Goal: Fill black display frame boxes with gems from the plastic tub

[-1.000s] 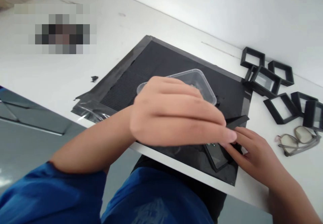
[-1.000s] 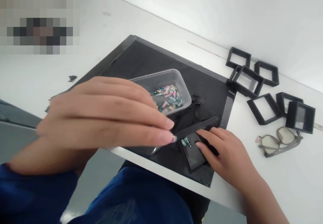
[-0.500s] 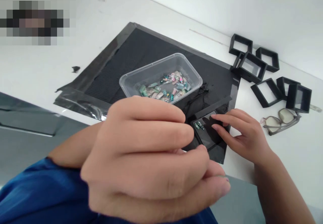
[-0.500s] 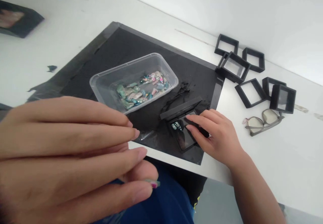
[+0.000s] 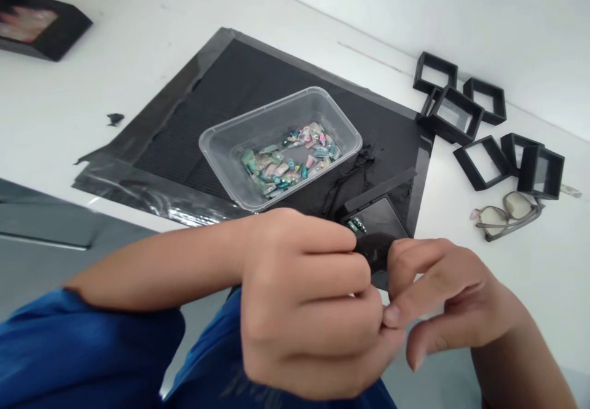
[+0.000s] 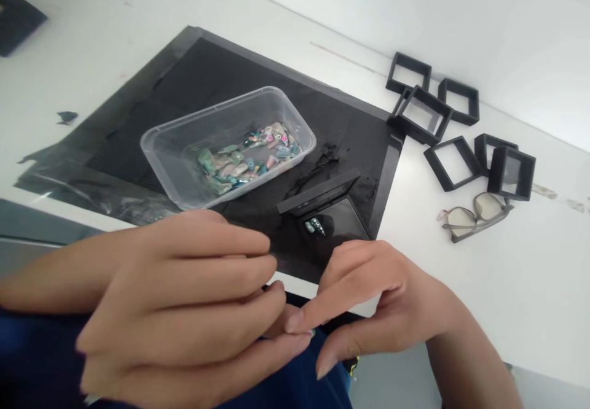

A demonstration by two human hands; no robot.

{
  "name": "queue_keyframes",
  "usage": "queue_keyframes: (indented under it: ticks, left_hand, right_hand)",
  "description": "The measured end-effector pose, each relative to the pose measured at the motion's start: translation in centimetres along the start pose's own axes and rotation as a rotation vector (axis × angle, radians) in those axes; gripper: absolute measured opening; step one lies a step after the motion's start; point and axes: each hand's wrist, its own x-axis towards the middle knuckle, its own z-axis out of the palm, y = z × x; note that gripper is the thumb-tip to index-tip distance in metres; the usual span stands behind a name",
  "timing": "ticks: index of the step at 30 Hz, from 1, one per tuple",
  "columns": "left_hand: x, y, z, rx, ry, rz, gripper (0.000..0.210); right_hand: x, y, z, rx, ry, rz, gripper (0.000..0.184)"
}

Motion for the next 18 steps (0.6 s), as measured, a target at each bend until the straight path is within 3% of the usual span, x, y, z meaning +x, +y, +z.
queue_keyframes:
  ticks: [2,4,6,11,15,18]
  left_hand:
    - [-0.6,-0.5,0.9,0.196,0.209,0.289,0.027]
    - [-1.0,-0.6,1.5,0.303,0.338,0.454,0.028]
    - [-1.2,-0.6,1.8,0.311,0.364,0.409,0.028]
    - [-0.6,-0.3,2.1,0.177,0.164,0.177,0.023]
    - [-0.3,-0.3,1.8,0.203,0.250,0.229,0.018]
    - [-1.0,-0.4,-0.5,0.252,0.278,0.167,0.018]
  right_hand:
    - [0.2,0.1,0.1,-0.059,0.010,0.005,0.022]
    - [0.3,0.1,0.1,-0.122,0.022,0.023,0.015]
    - [0.3,0.0,0.1,-0.160,0.030,0.029,0.011]
    - [0.3,-0.1,0.1,-0.124,0.034,0.084,0.010]
    - [-0.2,-0.2,-0.2,-0.085,0.058,0.105,0.010]
    - [-0.5,-0.3,-0.9,-0.144,0.125,0.075,0.024]
